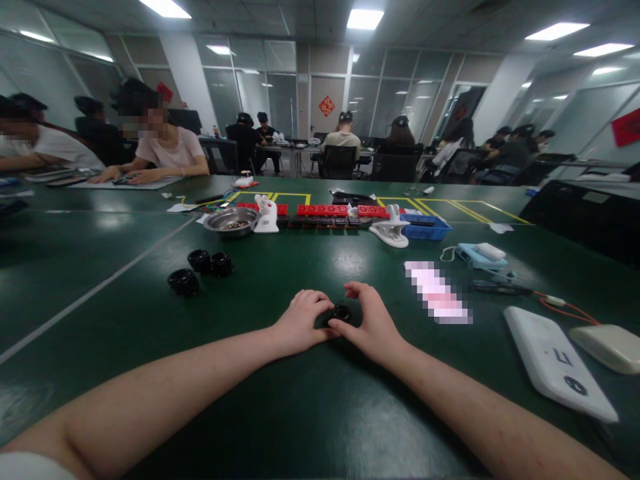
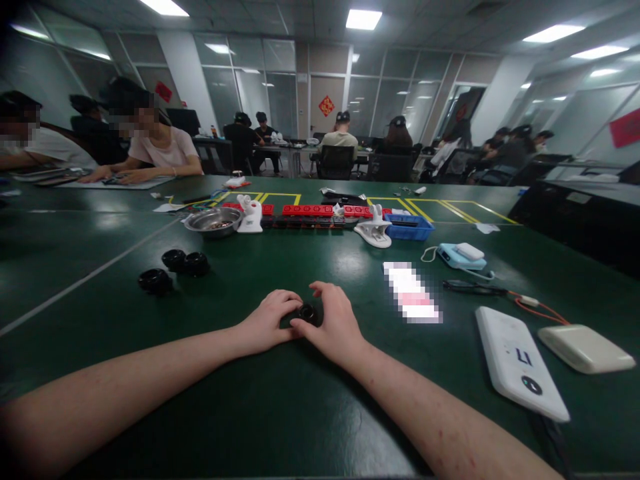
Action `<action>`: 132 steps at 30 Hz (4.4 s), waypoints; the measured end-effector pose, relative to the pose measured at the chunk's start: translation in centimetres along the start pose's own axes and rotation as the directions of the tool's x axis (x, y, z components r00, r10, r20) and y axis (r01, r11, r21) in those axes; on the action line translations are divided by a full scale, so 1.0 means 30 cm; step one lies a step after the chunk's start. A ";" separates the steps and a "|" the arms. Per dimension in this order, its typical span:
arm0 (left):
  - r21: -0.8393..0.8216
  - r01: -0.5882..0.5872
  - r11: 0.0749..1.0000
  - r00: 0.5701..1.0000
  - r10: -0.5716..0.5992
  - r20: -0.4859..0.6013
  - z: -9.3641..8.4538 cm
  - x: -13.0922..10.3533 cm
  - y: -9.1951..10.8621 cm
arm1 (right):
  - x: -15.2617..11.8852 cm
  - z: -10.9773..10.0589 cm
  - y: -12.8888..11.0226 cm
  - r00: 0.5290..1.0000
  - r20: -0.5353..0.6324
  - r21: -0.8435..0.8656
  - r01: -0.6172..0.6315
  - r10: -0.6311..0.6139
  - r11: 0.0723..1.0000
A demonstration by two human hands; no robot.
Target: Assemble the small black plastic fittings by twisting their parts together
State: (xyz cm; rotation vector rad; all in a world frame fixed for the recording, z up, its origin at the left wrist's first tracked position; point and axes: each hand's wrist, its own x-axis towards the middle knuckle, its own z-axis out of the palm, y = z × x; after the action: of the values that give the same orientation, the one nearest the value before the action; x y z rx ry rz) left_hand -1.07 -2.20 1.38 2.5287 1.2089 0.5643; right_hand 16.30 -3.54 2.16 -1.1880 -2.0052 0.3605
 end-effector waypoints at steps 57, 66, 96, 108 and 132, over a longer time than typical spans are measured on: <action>0.011 -0.003 1.000 1.000 0.003 0.000 0.004 -0.001 -0.005 | -0.008 -0.005 -0.004 0.998 0.023 0.043 0.051 -0.052 0.998; 0.006 -0.004 1.000 1.000 0.004 0.006 0.004 -0.001 -0.007 | -0.009 -0.015 -0.008 0.981 0.159 0.154 0.086 -0.111 0.984; 0.009 -0.003 1.000 1.000 0.003 -0.001 0.005 0.000 -0.008 | -0.008 -0.011 -0.007 0.994 0.098 0.053 0.046 -0.051 0.998; 0.007 0.005 1.000 1.000 -0.005 0.010 0.002 0.000 -0.004 | -0.006 -0.010 -0.008 0.977 0.184 0.118 0.084 -0.105 0.989; 0.007 -0.003 1.000 1.000 0.002 0.007 -0.001 0.000 0.000 | -0.002 -0.004 0.000 1.000 0.025 0.009 0.004 -0.004 1.000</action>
State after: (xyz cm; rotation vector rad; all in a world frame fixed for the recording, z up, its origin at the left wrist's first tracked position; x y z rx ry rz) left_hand -1.10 -2.20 1.39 2.5365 1.2076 0.5517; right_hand 16.40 -3.61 2.20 -1.1788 -2.0250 0.3840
